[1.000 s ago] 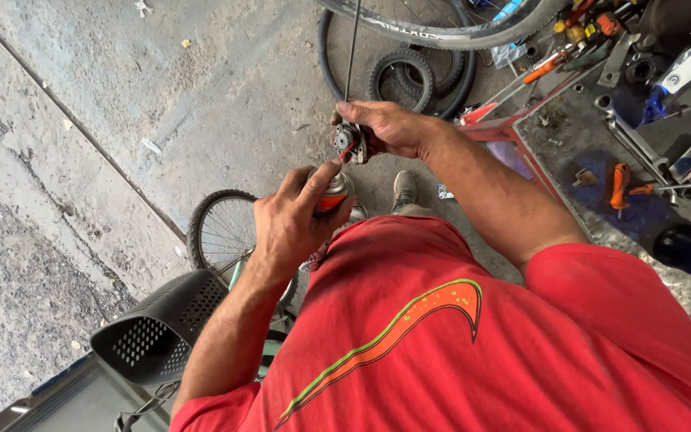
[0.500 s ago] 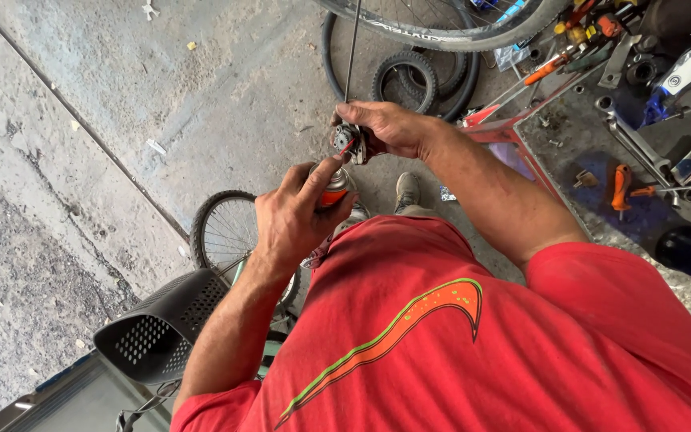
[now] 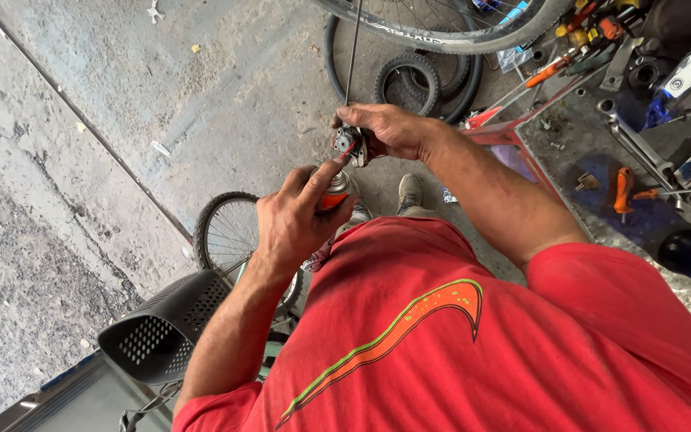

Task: Adjusting and lubricating a bicycle brake caliper using a screwdriver and spray lubricant.

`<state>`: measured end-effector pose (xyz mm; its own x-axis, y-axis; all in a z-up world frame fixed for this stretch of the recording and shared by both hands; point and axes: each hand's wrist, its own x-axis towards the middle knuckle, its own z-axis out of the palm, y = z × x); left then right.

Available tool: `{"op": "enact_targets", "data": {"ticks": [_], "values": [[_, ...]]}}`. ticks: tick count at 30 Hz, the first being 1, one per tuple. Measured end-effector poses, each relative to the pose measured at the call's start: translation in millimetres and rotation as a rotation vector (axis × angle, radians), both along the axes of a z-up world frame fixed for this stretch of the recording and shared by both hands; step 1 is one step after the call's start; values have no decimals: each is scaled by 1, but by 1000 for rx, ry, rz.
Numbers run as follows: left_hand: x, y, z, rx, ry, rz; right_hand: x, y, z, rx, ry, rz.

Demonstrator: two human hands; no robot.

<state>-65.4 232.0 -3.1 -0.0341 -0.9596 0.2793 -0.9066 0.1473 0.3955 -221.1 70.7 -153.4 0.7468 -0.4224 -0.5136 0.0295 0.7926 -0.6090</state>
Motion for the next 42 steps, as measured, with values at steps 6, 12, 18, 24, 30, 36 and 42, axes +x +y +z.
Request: {"op": "enact_targets", "data": {"ticks": [6, 12, 18, 24, 30, 36, 42], "values": [[1, 1, 0, 4, -3, -4, 1, -6, -11, 59, -29, 8], [3, 2, -3, 0, 2, -4, 4, -8, -23, 57, -48, 19], [3, 4, -3, -19, -1, -3, 3, -7, -1, 58, -78, 26], [3, 5, -1, -21, 3, 1, 3, -7, 7, 51, -107, 32], [3, 6, -2, -24, 5, -4, 2, -6, 10, 58, -121, 24], [6, 6, -1, -27, -1, -10, 5, -5, 4, 81, -132, 6], [11, 5, -1, -43, -22, -14, 7, -4, 18, 103, -130, -8]]}}
